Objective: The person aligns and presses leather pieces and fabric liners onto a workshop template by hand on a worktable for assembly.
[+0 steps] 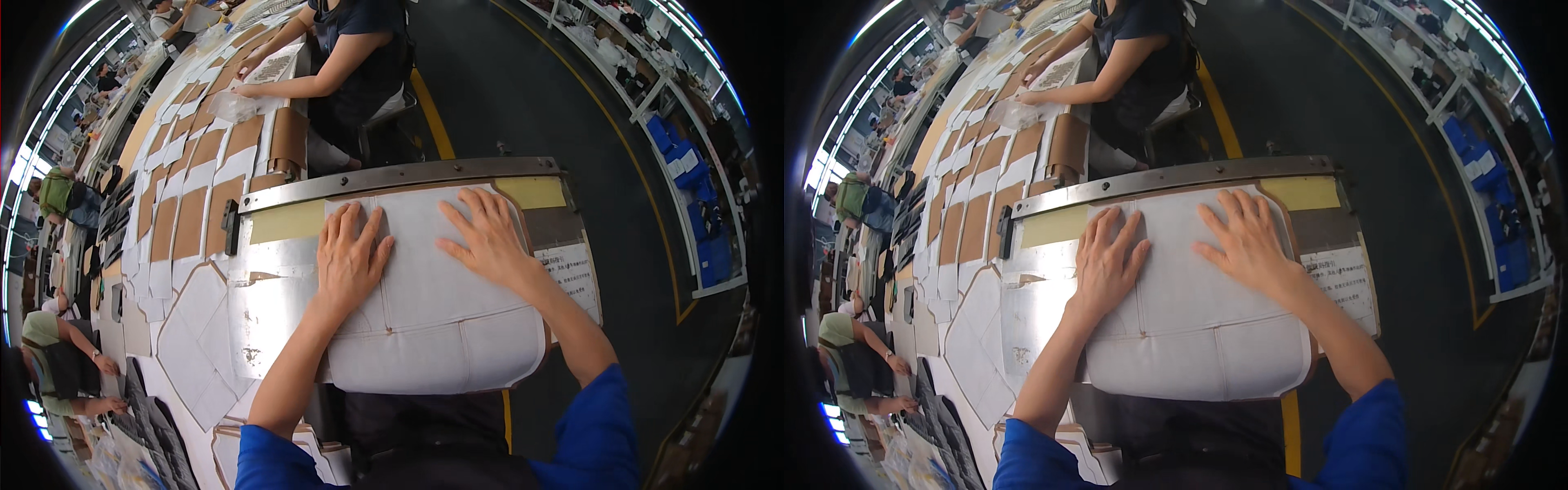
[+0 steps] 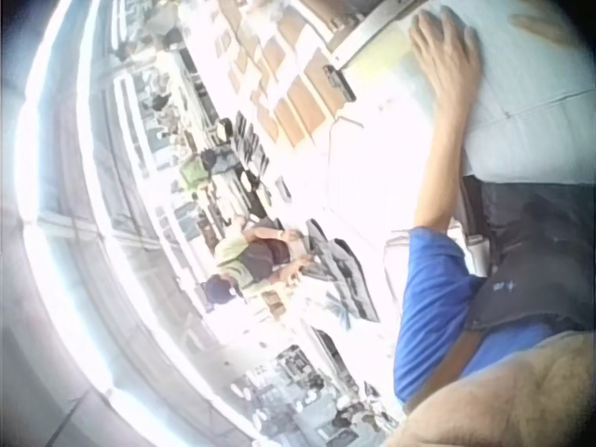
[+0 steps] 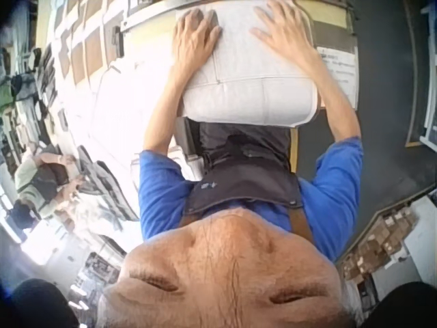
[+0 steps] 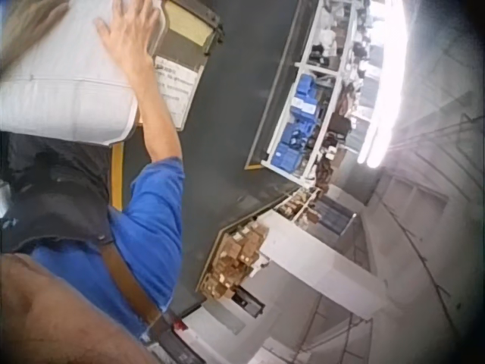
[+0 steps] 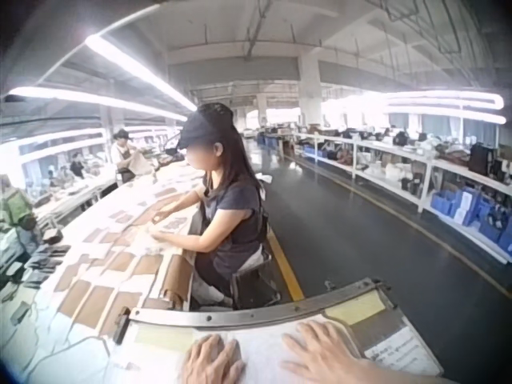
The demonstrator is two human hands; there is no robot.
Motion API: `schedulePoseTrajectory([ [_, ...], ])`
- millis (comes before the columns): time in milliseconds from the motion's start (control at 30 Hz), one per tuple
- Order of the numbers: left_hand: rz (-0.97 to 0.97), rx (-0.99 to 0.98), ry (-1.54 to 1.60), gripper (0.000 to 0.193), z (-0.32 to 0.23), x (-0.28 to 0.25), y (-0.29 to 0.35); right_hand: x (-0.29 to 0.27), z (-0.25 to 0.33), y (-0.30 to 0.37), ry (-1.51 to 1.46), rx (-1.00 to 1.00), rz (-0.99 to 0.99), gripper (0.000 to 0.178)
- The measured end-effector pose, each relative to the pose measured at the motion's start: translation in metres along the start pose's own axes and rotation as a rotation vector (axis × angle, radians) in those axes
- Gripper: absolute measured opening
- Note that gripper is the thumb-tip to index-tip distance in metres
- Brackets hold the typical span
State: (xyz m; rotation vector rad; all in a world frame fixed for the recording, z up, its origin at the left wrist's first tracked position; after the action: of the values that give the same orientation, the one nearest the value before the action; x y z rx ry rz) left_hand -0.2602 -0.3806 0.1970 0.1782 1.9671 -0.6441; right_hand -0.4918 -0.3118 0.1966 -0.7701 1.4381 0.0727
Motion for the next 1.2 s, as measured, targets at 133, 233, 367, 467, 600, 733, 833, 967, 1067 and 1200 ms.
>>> schedulePoseTrajectory([
  [133,0.0,0.037,-0.022,0.046,0.003,-0.007,0.011,-0.007,0.011,0.006,-0.029,0.013,0.076,0.058],
  [233,0.046,0.04,-0.01,0.045,0.006,-0.019,0.034,-0.026,0.039,0.024,-0.066,-0.004,0.104,0.056],
  [367,0.134,0.084,0.096,0.048,0.006,-0.047,0.076,-0.062,0.075,0.04,-0.173,0.013,0.143,0.05],
  [467,0.18,0.075,0.155,0.046,0.005,-0.058,0.082,-0.056,0.065,0.008,-0.219,0.019,0.037,0.048],
  [600,0.238,0.118,0.205,0.038,0.001,-0.06,0.086,-0.011,0.043,-0.02,-0.2,0.033,0.061,0.045],
  [733,0.269,0.1,0.233,0.039,0.002,-0.072,0.109,-0.017,0.073,-0.012,-0.111,0.006,0.081,0.043],
  [833,0.262,0.104,0.258,0.034,0.004,-0.079,0.131,-0.033,0.092,-0.002,-0.166,-0.005,0.067,0.042],
  [967,0.236,0.06,0.331,0.028,0.013,-0.085,0.121,-0.034,0.095,-0.017,-0.229,-0.018,0.015,0.044],
  [1067,0.057,-0.043,0.209,0.032,0.027,-0.077,0.075,-0.007,0.082,-0.059,-0.228,-0.078,-0.074,0.043],
  [1200,-0.027,-0.018,0.041,0.037,0.044,-0.053,0.055,0.044,0.093,-0.093,-0.253,-0.15,-0.147,0.038],
])
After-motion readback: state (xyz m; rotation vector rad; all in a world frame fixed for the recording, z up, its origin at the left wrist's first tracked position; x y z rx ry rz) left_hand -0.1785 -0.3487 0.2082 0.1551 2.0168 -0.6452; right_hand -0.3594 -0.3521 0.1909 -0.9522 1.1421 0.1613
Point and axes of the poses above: each hand's wrist, its own y-axis away from the middle knuckle, its own x-axis out of the palm, z = x × y, the point moved 4 cm from there along -y, towards the middle knuckle, and after that the axes turned 15 degrees about -x, right-handed, at the moved point
